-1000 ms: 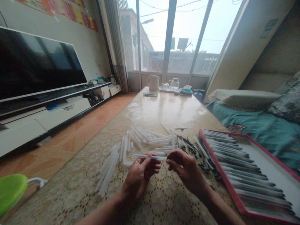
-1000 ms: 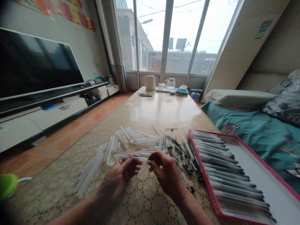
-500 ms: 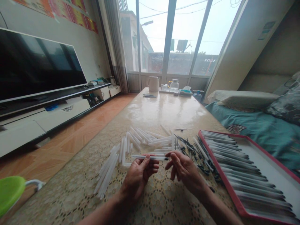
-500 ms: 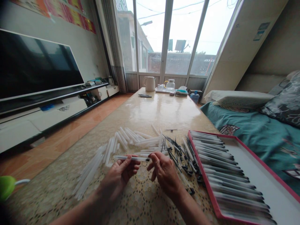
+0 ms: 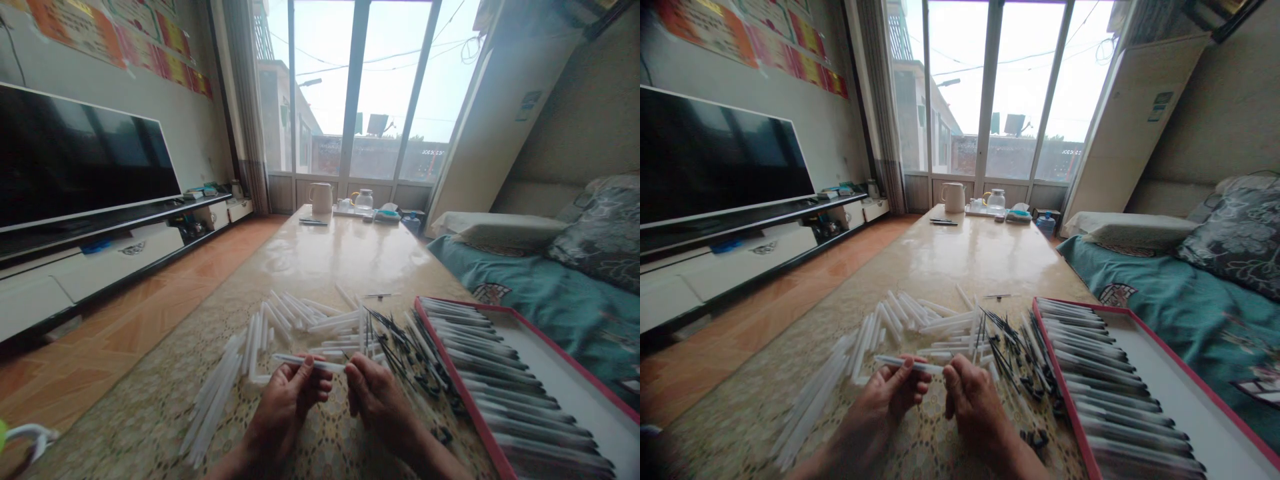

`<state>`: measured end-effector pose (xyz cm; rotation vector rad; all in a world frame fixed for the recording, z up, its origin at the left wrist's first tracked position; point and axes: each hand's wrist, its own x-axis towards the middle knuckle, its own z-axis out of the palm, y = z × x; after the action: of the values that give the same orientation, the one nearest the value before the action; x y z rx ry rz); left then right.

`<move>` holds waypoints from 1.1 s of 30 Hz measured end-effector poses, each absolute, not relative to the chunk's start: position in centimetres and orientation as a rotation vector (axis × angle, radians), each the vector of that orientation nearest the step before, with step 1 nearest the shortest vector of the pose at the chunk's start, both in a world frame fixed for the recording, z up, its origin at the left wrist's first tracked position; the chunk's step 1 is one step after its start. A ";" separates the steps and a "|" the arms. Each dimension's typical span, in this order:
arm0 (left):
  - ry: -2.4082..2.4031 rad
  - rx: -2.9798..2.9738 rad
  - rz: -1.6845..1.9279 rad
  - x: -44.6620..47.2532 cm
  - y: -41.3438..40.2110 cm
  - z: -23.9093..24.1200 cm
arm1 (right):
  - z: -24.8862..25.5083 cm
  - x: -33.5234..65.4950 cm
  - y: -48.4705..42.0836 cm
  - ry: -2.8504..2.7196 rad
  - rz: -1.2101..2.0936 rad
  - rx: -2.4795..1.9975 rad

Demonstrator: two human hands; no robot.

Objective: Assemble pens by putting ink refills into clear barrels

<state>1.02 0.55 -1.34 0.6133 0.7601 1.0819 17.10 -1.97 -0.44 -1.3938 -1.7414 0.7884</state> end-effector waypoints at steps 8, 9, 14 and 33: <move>0.806 0.598 1.111 0.8 0.6 -1.2 | -0.6 17.2 -2.0 -1.851 0.552 -1.427; 0.808 0.596 1.112 0.8 0.6 -1.0 | -0.5 17.2 -2.1 -1.869 0.526 -1.440; 0.813 0.594 1.099 0.9 0.5 -0.8 | -0.1 17.3 -2.2 -1.945 0.407 -1.500; 0.710 0.708 1.071 0.9 0.8 -1.6 | 0.0 16.6 -2.3 -1.676 0.889 -1.444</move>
<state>0.93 0.78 -1.57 0.7076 0.7096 1.0709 16.61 -2.34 -0.01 -1.4441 -1.6762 0.8887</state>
